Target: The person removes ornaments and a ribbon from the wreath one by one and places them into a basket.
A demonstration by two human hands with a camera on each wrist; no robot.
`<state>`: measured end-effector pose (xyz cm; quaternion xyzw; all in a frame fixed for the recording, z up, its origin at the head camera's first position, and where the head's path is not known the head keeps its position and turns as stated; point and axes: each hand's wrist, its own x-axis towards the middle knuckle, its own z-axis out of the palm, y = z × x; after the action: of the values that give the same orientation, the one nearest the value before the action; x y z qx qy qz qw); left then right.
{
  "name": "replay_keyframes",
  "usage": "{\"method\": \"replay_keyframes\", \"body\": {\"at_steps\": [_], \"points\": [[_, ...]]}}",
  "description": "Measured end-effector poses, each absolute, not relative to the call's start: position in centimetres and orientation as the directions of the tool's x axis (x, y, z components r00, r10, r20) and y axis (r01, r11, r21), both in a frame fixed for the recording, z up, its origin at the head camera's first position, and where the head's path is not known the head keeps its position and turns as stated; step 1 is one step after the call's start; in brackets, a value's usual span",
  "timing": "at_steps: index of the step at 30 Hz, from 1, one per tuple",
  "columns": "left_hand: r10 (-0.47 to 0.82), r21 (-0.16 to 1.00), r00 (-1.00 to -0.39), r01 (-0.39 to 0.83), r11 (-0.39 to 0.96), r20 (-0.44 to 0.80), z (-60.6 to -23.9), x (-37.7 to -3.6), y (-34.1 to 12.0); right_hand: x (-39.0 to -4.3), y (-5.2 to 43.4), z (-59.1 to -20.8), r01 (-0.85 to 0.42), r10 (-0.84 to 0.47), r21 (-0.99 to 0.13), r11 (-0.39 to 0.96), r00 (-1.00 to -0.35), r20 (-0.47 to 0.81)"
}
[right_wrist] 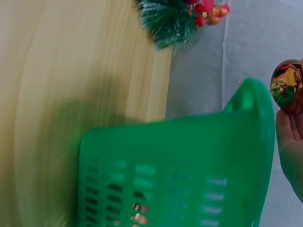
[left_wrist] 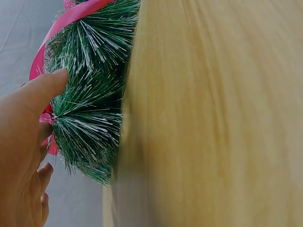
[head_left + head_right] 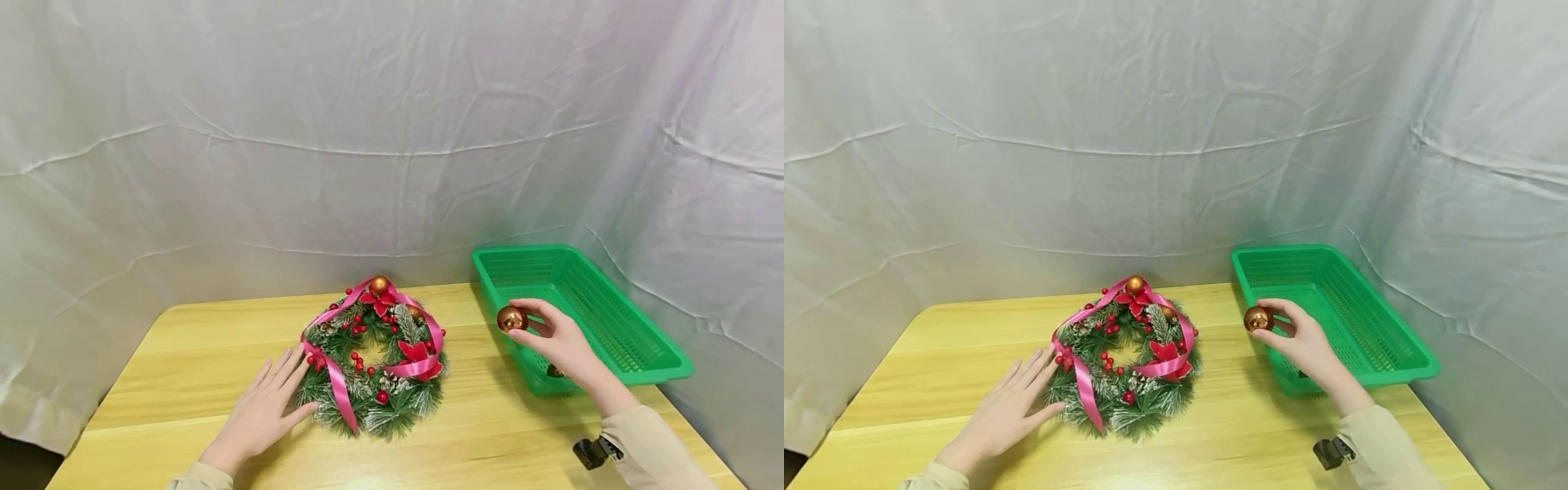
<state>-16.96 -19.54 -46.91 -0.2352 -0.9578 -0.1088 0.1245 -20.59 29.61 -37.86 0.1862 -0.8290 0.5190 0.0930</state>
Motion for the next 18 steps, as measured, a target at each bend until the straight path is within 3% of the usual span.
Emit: {"method": "replay_keyframes", "body": {"at_steps": [18], "points": [[0.424,0.136,-0.856,0.477,0.868,0.295,-47.0,-17.0,-19.6,-19.6,35.3,-37.2,-0.27,-0.106,-0.775,0.572,-0.961,0.257]]}}
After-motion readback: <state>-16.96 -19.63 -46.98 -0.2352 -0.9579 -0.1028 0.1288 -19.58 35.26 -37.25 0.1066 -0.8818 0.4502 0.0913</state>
